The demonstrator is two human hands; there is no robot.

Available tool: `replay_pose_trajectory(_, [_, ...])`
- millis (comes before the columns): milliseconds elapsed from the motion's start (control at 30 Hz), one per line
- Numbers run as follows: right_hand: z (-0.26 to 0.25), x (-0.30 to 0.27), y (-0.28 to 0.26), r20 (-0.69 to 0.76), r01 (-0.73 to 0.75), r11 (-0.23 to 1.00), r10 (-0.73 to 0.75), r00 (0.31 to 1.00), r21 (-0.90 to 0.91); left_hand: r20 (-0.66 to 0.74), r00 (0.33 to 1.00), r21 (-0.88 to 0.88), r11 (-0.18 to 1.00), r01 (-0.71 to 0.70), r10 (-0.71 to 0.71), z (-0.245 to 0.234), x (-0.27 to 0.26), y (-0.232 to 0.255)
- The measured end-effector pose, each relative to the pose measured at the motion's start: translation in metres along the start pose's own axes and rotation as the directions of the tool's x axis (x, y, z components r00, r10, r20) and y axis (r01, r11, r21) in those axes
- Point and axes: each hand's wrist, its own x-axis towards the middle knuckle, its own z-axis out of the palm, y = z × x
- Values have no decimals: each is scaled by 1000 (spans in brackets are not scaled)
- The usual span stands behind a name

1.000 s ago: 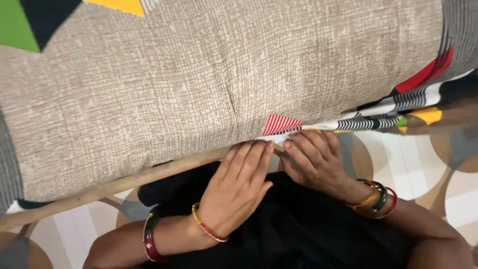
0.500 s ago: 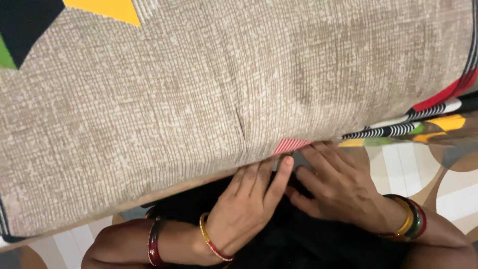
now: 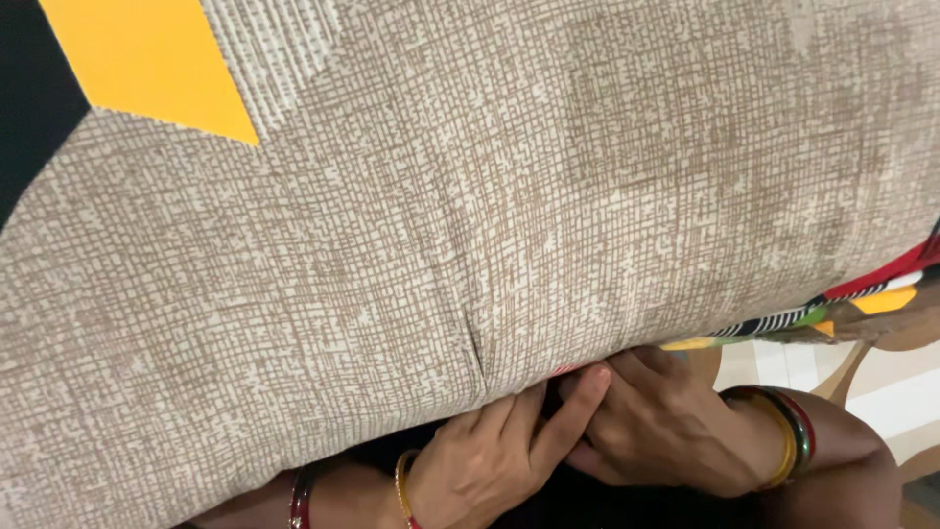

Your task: The person smooths the bedsheet across the mattress by hand and tucks the edges of the sheet under the mattress along the side of the bed frame.

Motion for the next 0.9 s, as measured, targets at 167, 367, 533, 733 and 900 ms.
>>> replay_pose_trajectory(167, [5,0,2,33,9,989,-5,999,-147,-67,997,-22,999,40,-41,-3,6,1])
replay_pose_trajectory(367, [10,-4,-7,-125,-8,971,-22,992,-241,-73,997,-97,995,31,-38,-2,1,-4])
replay_pose_trajectory(533, [28,-30,8,-194,36,984,-70,978,-174,-50,997,-191,980,56,-67,-5,-12,4])
replay_pose_trajectory(733, [28,-50,-8,-434,121,989,-73,898,85,-105,993,-186,982,31,-51,-29,-38,1])
replay_pose_trajectory(900, [15,-26,-28,-234,-47,999,40,972,-21,-79,992,-159,983,89,-103,-21,-35,9])
